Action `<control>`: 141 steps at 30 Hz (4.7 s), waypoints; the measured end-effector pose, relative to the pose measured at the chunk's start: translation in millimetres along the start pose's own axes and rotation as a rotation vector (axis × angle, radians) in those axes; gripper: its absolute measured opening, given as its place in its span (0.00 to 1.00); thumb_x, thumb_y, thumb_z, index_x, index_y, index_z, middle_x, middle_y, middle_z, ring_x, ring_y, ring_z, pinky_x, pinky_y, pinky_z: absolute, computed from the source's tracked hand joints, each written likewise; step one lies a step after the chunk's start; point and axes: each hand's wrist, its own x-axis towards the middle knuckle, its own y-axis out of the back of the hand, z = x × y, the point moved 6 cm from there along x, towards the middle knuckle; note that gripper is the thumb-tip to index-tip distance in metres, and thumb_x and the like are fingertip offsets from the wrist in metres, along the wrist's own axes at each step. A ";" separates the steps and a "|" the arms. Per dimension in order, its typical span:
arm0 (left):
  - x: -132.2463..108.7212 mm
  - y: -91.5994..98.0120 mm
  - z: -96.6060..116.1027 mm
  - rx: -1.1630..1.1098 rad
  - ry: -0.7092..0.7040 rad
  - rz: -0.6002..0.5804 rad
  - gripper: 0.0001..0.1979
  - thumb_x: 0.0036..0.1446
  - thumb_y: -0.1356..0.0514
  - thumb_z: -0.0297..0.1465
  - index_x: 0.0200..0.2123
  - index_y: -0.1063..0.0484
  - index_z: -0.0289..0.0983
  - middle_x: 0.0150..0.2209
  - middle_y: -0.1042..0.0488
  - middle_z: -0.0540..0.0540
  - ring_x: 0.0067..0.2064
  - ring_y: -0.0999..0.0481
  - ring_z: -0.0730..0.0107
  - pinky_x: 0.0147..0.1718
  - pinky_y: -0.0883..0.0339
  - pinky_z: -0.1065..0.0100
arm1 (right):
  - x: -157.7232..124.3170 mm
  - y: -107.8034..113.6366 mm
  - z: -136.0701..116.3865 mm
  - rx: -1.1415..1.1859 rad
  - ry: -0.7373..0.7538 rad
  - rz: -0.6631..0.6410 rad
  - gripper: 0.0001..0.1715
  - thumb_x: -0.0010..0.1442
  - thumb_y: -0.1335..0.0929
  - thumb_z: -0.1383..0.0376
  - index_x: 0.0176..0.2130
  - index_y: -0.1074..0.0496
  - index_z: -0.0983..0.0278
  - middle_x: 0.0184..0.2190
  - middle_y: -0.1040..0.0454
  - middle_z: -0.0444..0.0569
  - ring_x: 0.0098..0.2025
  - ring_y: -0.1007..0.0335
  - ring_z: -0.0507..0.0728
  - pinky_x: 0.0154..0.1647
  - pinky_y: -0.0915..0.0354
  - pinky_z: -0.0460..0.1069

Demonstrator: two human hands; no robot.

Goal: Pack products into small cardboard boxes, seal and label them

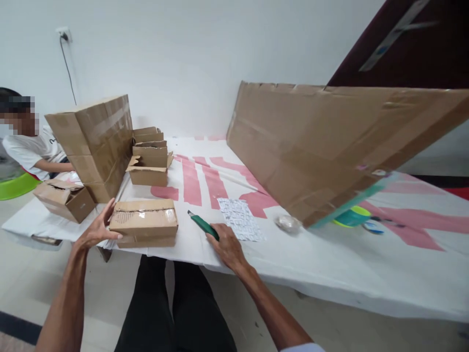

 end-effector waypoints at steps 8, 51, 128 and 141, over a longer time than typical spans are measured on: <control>-4.4 -35.7 -12.1 -0.107 -0.100 0.109 0.72 0.35 0.18 0.45 0.77 0.53 0.40 0.75 0.44 0.31 0.75 0.44 0.36 0.73 0.47 0.44 | -7.7 -7.1 6.9 -0.061 0.007 0.069 0.19 0.67 0.37 0.58 0.50 0.24 0.63 0.44 0.21 0.59 0.47 0.28 0.67 0.52 0.30 0.63; -46.4 -118.8 33.0 0.065 -0.297 0.175 0.61 0.39 0.21 0.56 0.71 0.43 0.47 0.73 0.41 0.33 0.72 0.39 0.32 0.70 0.47 0.40 | 26.2 20.9 -37.0 0.687 -0.399 0.088 0.34 0.59 0.30 0.43 0.55 0.18 0.60 0.56 0.18 0.52 0.60 0.24 0.67 0.64 0.31 0.64; -39.8 -71.8 10.2 0.052 -0.138 0.091 0.32 0.53 0.30 0.45 0.60 0.31 0.46 0.64 0.34 0.41 0.65 0.32 0.45 0.60 0.32 0.48 | 57.9 100.9 -119.4 0.619 -0.059 -0.024 0.23 0.69 0.35 0.46 0.44 0.23 0.61 0.29 0.25 0.45 0.25 0.39 0.53 0.25 0.39 0.49; -41.9 -75.2 5.9 0.037 -0.142 0.083 0.35 0.54 0.30 0.47 0.62 0.33 0.47 0.65 0.35 0.41 0.65 0.33 0.45 0.61 0.33 0.47 | 74.2 93.3 -212.5 0.485 0.318 -0.268 0.14 0.72 0.35 0.56 0.40 0.24 0.60 0.36 0.20 0.47 0.38 0.24 0.57 0.42 0.30 0.51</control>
